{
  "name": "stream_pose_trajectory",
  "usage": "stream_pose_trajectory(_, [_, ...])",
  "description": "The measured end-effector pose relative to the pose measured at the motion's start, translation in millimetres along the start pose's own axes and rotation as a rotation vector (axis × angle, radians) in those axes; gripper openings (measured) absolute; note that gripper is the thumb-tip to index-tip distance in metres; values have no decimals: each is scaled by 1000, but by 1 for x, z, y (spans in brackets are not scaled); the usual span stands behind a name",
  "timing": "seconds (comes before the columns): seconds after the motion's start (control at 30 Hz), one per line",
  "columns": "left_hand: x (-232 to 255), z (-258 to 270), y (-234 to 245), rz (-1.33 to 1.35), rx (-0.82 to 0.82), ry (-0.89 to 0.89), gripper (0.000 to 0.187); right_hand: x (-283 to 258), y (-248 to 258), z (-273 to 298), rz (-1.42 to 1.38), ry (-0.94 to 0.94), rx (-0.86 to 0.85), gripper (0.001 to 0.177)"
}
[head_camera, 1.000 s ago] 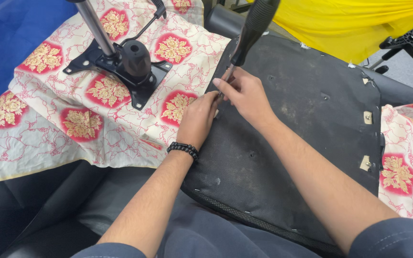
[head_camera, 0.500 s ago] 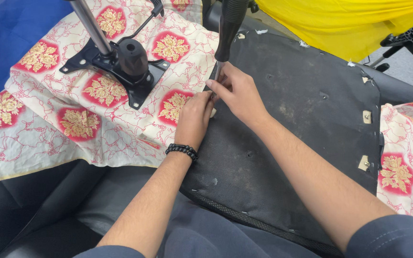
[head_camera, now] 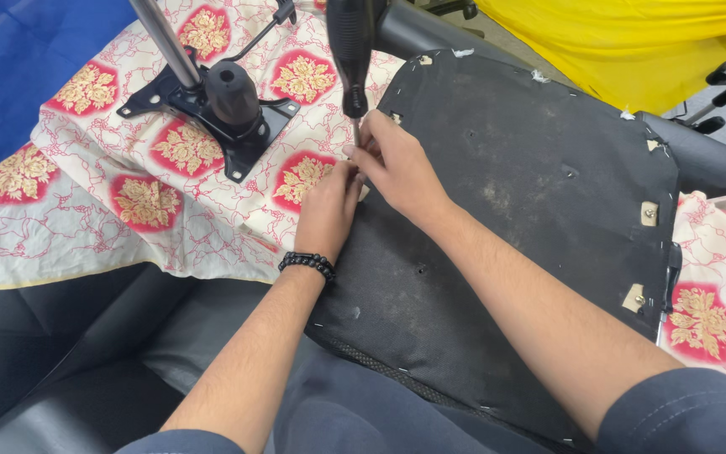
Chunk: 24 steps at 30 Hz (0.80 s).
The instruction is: The person disassembles a chair by removing the central gas lift and base from the seat using a screwdriver. They then reattach the base to the underside of the seat, securing it with multiple screws.
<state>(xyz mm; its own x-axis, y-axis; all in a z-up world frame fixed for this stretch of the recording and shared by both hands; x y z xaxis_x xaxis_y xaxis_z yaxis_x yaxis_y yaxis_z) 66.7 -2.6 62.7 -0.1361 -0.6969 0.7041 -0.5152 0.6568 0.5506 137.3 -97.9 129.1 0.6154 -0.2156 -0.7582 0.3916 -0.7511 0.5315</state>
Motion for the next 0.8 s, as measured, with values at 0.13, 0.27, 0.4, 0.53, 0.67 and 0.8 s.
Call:
stream_pose_trajectory(0.13, [2,7,-2,-82,9,-38,21,5,-5,2,-161,-76,-63,15])
stream_pose_trajectory(0.27, [5,10,-2,-122,37,-68,20,-10,-1,5,-182,153,-82,16])
stream_pose_trajectory(0.4, [5,11,-3,-83,58,-51,24,0,1,8,-112,87,-57,11])
stream_pose_trajectory(0.53, [11,8,2,-120,103,-123,19,6,0,6,-169,18,-9,13])
stream_pose_trajectory(0.67, [5,5,1,-114,47,-137,16,6,1,11,-119,40,-8,14])
stream_pose_trajectory(0.8, [-3,1,1,-78,-71,-112,24,2,10,13,-113,91,49,13])
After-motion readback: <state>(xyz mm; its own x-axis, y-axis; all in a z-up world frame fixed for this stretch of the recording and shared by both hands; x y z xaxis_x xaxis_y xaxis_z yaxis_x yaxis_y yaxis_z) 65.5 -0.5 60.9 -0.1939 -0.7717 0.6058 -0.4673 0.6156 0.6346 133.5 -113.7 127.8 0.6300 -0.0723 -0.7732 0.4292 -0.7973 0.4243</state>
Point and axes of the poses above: each hand's wrist, its own z-axis away from the middle knuckle, its own y-axis out of the back of the hand, x = y × z, the point moved 8 cm from there along -z, towards the middle knuckle, and after that the axes turned 3 degrees about -y, right-handed, at the moved point
